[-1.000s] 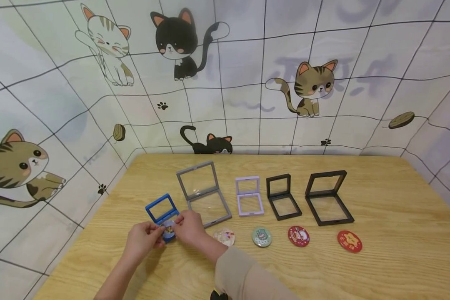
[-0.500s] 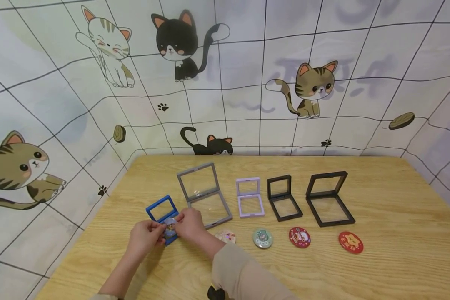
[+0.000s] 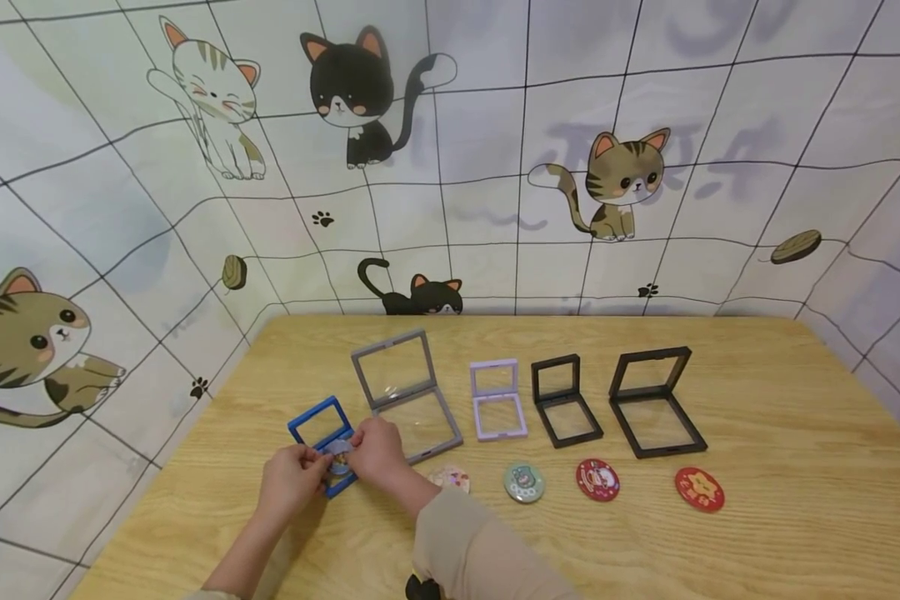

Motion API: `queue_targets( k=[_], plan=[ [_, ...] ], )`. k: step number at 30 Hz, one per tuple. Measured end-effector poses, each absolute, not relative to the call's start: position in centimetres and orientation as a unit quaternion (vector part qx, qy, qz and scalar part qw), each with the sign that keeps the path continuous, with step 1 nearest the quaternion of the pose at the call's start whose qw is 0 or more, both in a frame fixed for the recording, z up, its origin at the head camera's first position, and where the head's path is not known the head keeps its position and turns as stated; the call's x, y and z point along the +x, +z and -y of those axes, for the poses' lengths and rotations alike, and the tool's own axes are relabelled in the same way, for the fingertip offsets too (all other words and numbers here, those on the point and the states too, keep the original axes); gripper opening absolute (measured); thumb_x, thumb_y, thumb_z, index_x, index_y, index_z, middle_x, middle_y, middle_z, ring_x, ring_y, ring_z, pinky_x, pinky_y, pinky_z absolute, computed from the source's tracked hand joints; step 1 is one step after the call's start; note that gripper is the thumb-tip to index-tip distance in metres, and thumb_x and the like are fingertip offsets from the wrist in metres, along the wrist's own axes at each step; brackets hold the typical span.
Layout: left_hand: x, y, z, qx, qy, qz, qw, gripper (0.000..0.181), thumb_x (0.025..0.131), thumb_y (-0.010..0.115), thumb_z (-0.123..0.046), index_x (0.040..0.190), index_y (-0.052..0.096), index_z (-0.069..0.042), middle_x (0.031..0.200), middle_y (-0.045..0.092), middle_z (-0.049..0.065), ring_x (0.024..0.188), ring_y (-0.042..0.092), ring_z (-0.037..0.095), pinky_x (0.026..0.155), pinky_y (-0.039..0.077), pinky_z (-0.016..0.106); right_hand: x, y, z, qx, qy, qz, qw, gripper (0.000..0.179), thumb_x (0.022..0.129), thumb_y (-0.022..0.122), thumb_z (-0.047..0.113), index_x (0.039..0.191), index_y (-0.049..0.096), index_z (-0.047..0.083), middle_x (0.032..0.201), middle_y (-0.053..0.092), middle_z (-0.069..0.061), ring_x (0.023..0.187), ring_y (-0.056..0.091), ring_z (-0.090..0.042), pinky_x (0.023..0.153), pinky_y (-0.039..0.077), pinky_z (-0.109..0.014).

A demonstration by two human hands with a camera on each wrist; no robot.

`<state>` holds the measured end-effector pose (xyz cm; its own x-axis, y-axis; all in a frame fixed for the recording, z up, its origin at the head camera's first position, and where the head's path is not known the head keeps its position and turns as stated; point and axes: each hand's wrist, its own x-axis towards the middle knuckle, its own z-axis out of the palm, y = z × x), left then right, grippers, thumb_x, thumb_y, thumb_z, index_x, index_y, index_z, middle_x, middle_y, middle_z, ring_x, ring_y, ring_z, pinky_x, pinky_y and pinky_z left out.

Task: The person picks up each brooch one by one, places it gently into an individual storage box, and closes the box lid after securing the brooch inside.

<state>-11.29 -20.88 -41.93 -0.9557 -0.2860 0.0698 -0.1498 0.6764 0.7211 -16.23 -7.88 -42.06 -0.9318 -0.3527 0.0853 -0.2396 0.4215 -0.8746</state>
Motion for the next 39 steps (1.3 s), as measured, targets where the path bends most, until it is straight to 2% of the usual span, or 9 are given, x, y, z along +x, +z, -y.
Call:
queue_targets(
  k=[5, 10, 18, 26, 33, 39],
  plan=[
    [-11.28, -42.12, 20.99, 0.122, -0.38, 0.913, 0.082, 0.016, 0.08, 0.063, -0.008, 0.066, 0.059, 0.0, 0.051, 0.054, 0.0, 0.043, 0.048, 0.008, 0.041, 0.038, 0.024, -16.2, -42.36, 8.14, -0.18, -0.477, -0.86, 0.023, 0.012, 0.067, 0.07, -0.004, 0.067, 0.059, 0.0, 0.059, 0.055, -0.001, 0.053, 0.049, -0.007, 0.047, 0.041, -0.018],
    [-11.17, -42.31, 21.01, 0.122, -0.378, 0.914, 0.079, 0.017, 0.08, 0.063, -0.008, 0.066, 0.058, 0.0, 0.05, 0.054, -0.001, 0.041, 0.048, 0.008, 0.041, 0.038, 0.024, -16.06, -42.61, 8.3, -0.182, -0.464, -0.867, 0.016, 0.013, 0.067, 0.07, -0.003, 0.066, 0.058, 0.001, 0.059, 0.052, 0.001, 0.054, 0.047, -0.008, 0.047, 0.039, -0.019],
    [-11.4, -42.82, 21.08, 0.107, -0.342, 0.928, 0.102, 0.018, 0.079, 0.065, -0.008, 0.063, 0.057, -0.002, 0.05, 0.05, -0.002, 0.045, 0.043, 0.009, 0.043, 0.035, 0.024, -16.1, -42.61, 8.37, -0.2, -0.439, -0.876, 0.008, 0.012, 0.068, 0.07, -0.002, 0.066, 0.058, 0.001, 0.058, 0.052, -0.001, 0.053, 0.045, -0.008, 0.048, 0.038, -0.02],
    [-11.54, -42.79, 21.05, 0.078, -0.297, 0.944, 0.125, 0.015, 0.074, 0.07, -0.008, 0.066, 0.058, -0.002, 0.052, 0.05, -0.001, 0.047, 0.043, 0.01, 0.044, 0.034, 0.024, -16.5, -42.64, 8.38, -0.19, -0.432, -0.882, 0.019, 0.012, 0.068, 0.07, 0.0, 0.064, 0.059, 0.002, 0.055, 0.053, -0.001, 0.047, 0.048, -0.008, 0.046, 0.039, -0.019],
    [-11.56, -42.48, 20.93, 0.086, -0.289, 0.947, 0.11, 0.015, 0.075, 0.069, -0.009, 0.067, 0.058, -0.002, 0.053, 0.049, -0.001, 0.049, 0.042, 0.011, 0.044, 0.033, 0.025, -16.63, -42.43, 8.48, -0.181, -0.422, -0.888, 0.022, 0.007, 0.068, 0.074, 0.003, 0.067, 0.067, 0.002, 0.058, 0.059, -0.001, 0.046, 0.052, -0.006, 0.05, 0.041, -0.018],
    [-11.58, -42.51, 20.92, 0.076, -0.29, 0.947, 0.116, 0.015, 0.075, 0.069, -0.008, 0.067, 0.058, -0.002, 0.053, 0.05, -0.001, 0.048, 0.042, 0.01, 0.044, 0.033, 0.024, -16.75, -42.36, 8.55, -0.168, -0.423, -0.89, 0.031, 0.008, 0.068, 0.074, 0.004, 0.066, 0.066, 0.003, 0.056, 0.059, 0.0, 0.04, 0.051, -0.004, 0.048, 0.041, -0.016]
  ],
)
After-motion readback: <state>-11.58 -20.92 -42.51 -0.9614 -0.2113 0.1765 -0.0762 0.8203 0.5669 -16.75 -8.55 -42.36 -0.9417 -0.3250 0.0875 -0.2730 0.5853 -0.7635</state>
